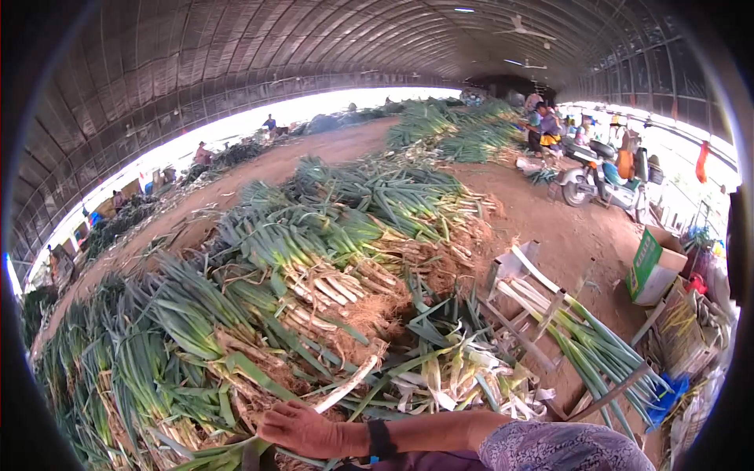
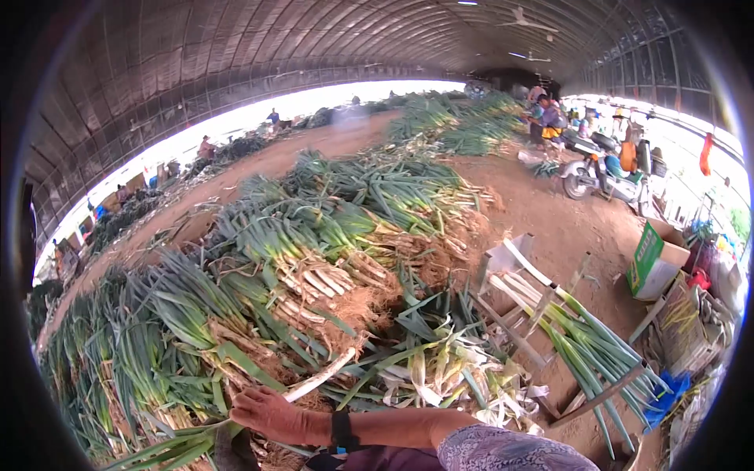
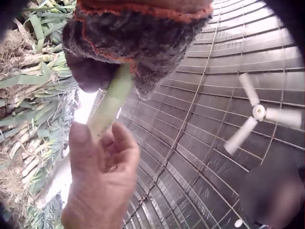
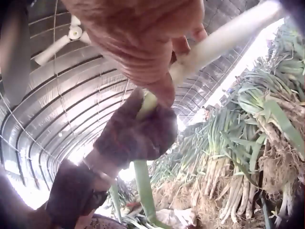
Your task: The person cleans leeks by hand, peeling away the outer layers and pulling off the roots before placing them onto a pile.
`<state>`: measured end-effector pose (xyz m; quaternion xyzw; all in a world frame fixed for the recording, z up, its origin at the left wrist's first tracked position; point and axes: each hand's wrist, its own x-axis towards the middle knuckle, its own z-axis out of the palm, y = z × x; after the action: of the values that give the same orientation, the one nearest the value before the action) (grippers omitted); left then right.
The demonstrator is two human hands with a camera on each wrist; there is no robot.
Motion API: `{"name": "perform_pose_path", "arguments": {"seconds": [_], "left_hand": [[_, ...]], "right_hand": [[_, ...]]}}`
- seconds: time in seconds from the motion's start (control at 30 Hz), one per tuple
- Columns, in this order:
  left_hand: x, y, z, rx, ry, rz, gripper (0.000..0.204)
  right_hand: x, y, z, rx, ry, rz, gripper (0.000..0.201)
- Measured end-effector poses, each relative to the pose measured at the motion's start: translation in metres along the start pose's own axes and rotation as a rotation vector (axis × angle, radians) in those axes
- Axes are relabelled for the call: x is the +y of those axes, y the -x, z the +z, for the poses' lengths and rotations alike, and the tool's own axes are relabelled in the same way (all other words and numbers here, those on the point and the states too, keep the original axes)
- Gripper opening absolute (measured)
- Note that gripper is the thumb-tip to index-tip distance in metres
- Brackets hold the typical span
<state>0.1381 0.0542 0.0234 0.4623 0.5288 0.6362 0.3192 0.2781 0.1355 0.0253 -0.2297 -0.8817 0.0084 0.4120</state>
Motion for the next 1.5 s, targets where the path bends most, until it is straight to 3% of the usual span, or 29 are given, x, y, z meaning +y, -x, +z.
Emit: {"name": "perform_pose_path", "arguments": {"seconds": [0.07, 0.1, 0.13, 0.17, 0.27, 0.4, 0.5, 0.57, 0.6, 0.67, 0.77, 0.87, 0.97, 1.07, 1.17, 1.27, 1.37, 1.5], "left_hand": [[-0.006, -0.003, 0.014, -0.013, 0.629, -0.016, 0.040], [-0.006, -0.004, 0.014, -0.015, 0.685, -0.054, 0.039], [-0.007, -0.005, 0.016, -0.019, 0.669, -0.089, 0.038], [-0.009, -0.006, 0.016, -0.020, 0.635, -0.119, 0.037], [-0.012, -0.007, 0.018, -0.047, 0.588, -0.163, 0.034], [-0.020, -0.009, 0.013, -0.068, 0.580, -0.169, 0.030], [-0.031, -0.007, -0.005, -0.073, 0.586, -0.146, 0.028], [-0.031, -0.002, -0.012, -0.098, 0.611, -0.103, 0.026], [-0.027, -0.002, -0.010, -0.108, 0.638, -0.065, 0.026], [-0.012, 0.000, 0.001, -0.115, 0.726, 0.002, 0.037], [-0.016, 0.008, -0.005, 0.025, 0.680, -0.135, 0.044], [-0.013, 0.007, -0.006, 0.034, 0.710, -0.126, 0.049], [-0.011, 0.009, -0.008, 0.102, 0.675, -0.088, 0.040], [-0.006, 0.005, -0.008, 0.184, 0.648, -0.086, 0.035], [-0.009, 0.003, -0.009, 0.275, 0.665, -0.095, 0.032], [-0.012, 0.000, -0.009, 0.344, 0.736, -0.125, 0.030], [-0.022, -0.004, -0.009, 0.353, 0.821, -0.216, 0.030], [-0.034, -0.008, -0.020, 0.444, 0.850, -0.272, 0.024]], "right_hand": [[0.005, 0.001, -0.006, 0.056, -0.027, -0.033, 0.037], [0.006, 0.003, -0.011, 0.052, -0.027, -0.047, 0.038], [0.006, 0.003, -0.017, 0.049, -0.031, -0.061, 0.040], [0.008, 0.004, -0.020, -0.063, -0.061, -0.007, 0.043], [0.012, 0.002, -0.020, -0.088, -0.269, 0.004, 0.042], [0.023, 0.014, 0.015, 0.019, -0.328, -0.068, 0.034], [0.025, 0.009, -0.001, -0.130, -0.695, 0.107, 0.026], [0.024, -0.002, -0.025, -0.201, -0.722, 0.158, 0.024], [0.025, -0.006, -0.036, -0.274, -0.516, 0.068, 0.025], [0.020, -0.013, -0.045, -0.358, -0.626, 0.150, 0.029], [0.016, -0.015, -0.044, -0.400, -0.638, 0.172, 0.029], [0.016, -0.013, -0.037, -0.510, -0.656, 0.209, 0.027], [0.010, -0.012, -0.030, -0.423, -0.517, 0.089, 0.024], [-0.002, -0.005, -0.020, -0.278, -0.198, -0.194, 0.022], [-0.002, -0.001, -0.025, -0.217, -0.258, -0.298, 0.024], [0.004, 0.009, -0.025, -0.161, -0.398, -0.126, 0.022], [0.003, 0.007, -0.018, -0.097, -0.479, -0.154, 0.020], [0.007, 0.021, -0.022, -0.331, -0.590, -0.102, 0.015]]}}
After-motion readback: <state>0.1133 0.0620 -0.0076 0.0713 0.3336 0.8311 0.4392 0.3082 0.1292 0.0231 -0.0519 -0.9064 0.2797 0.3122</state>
